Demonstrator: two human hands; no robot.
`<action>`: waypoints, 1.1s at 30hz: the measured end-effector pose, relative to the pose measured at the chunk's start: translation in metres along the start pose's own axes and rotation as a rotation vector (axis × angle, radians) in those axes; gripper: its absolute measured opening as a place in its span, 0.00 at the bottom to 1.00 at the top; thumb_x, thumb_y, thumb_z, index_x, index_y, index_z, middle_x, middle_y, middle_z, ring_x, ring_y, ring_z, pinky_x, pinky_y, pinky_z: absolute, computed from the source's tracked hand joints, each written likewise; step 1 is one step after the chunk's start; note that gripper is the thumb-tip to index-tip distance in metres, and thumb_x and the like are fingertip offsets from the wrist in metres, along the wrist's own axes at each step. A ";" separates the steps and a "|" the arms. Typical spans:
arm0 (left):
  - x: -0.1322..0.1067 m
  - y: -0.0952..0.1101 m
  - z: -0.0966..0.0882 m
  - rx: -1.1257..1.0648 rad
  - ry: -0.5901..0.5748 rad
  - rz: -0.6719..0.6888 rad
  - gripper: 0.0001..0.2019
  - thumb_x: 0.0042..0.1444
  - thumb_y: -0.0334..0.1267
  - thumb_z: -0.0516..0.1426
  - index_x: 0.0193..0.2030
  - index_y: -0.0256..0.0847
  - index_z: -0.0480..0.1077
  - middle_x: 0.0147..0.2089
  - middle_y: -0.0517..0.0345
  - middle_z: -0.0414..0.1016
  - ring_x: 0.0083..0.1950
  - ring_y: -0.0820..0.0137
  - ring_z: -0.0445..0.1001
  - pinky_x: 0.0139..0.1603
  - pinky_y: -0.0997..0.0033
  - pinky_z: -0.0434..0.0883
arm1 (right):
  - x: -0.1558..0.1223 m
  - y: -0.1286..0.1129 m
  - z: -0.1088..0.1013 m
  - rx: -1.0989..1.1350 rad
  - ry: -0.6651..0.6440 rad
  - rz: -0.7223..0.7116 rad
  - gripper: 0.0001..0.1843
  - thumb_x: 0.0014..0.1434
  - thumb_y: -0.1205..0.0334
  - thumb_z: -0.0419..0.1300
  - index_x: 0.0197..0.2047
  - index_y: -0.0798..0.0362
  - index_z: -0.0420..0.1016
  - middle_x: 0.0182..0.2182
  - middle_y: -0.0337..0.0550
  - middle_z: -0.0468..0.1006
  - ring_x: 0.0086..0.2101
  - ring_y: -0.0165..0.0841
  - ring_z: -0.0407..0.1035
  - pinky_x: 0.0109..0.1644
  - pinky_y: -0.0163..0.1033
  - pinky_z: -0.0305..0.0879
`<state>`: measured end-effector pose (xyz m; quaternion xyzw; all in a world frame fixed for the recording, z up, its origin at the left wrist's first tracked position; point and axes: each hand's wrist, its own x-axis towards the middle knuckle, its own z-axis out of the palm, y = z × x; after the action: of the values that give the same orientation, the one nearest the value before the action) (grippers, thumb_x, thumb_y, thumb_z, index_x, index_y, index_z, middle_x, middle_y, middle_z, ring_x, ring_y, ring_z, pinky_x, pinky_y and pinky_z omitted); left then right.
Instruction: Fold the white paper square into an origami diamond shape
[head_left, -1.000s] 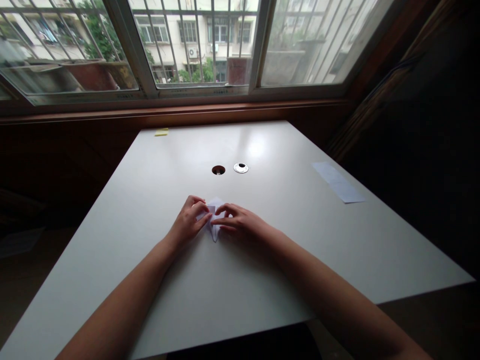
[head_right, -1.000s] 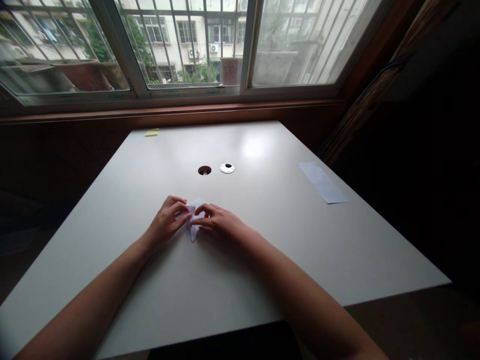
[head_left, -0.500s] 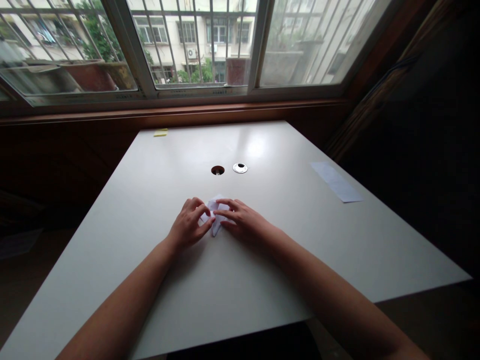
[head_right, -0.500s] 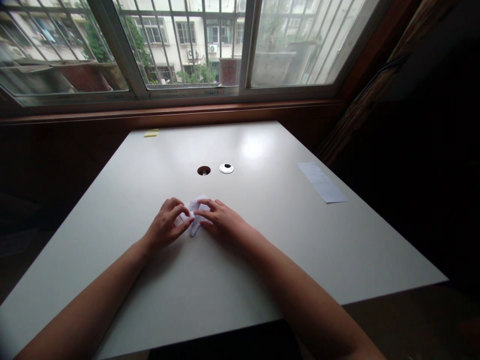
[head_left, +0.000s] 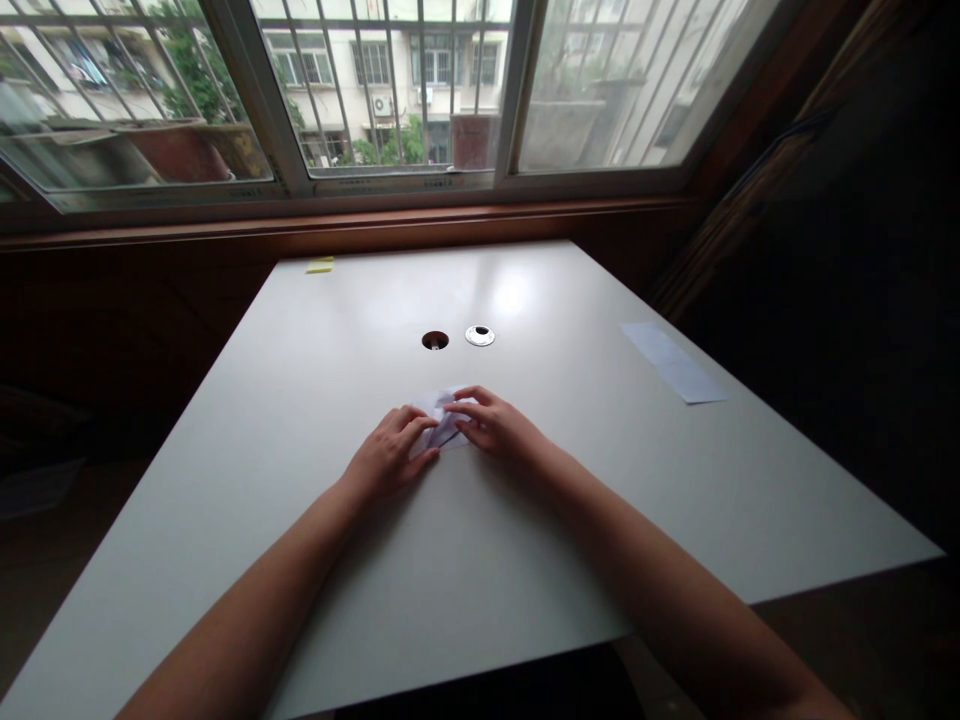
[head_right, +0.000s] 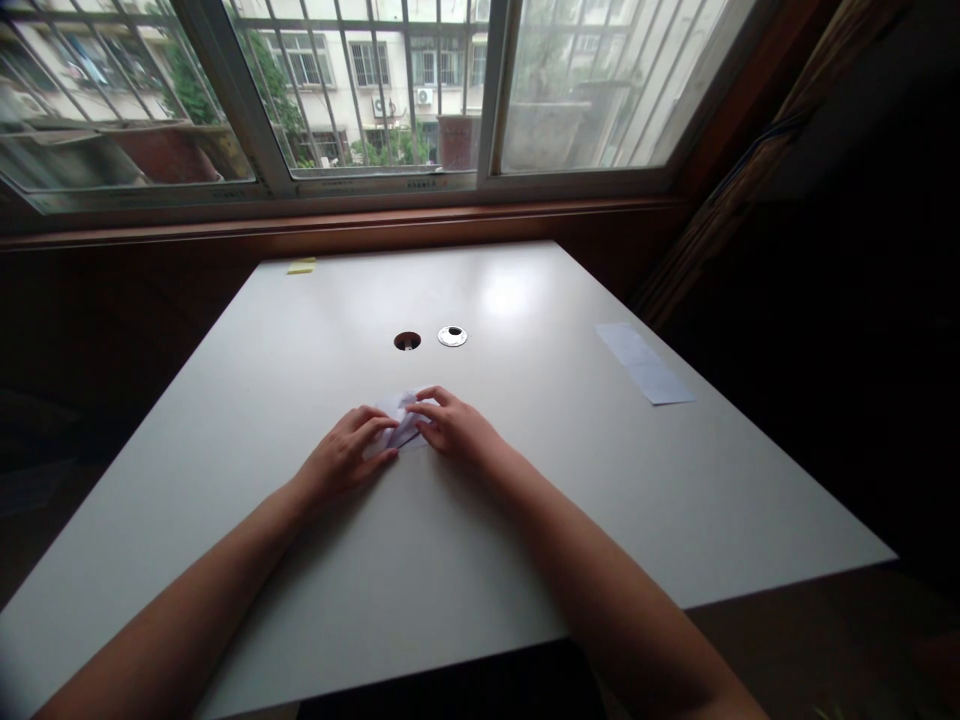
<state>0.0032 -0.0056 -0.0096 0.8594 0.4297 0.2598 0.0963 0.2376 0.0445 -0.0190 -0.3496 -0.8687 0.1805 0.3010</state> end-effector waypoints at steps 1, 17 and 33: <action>0.000 0.000 0.000 -0.004 -0.004 0.008 0.17 0.62 0.37 0.56 0.57 0.46 0.66 0.52 0.50 0.69 0.53 0.60 0.69 0.56 0.56 0.70 | 0.000 0.000 -0.001 0.003 0.017 0.018 0.17 0.62 0.65 0.59 0.54 0.46 0.75 0.52 0.48 0.72 0.42 0.33 0.73 0.50 0.41 0.71; 0.000 -0.009 0.003 -0.003 -0.127 0.197 0.24 0.68 0.31 0.47 0.68 0.53 0.58 0.64 0.56 0.68 0.59 0.65 0.69 0.60 0.57 0.70 | 0.002 -0.001 -0.008 0.400 0.092 0.503 0.07 0.58 0.59 0.61 0.38 0.52 0.70 0.30 0.37 0.77 0.23 0.27 0.72 0.26 0.32 0.70; 0.005 -0.006 0.007 0.140 -0.066 0.312 0.17 0.67 0.39 0.53 0.61 0.42 0.68 0.60 0.54 0.73 0.58 0.65 0.70 0.58 0.59 0.74 | 0.002 0.006 -0.011 0.296 0.050 0.592 0.08 0.57 0.66 0.60 0.40 0.50 0.66 0.35 0.36 0.75 0.19 0.21 0.66 0.24 0.29 0.64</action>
<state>0.0052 0.0020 -0.0161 0.9283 0.3047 0.2129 0.0086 0.2461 0.0514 -0.0129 -0.5437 -0.6862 0.3756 0.3040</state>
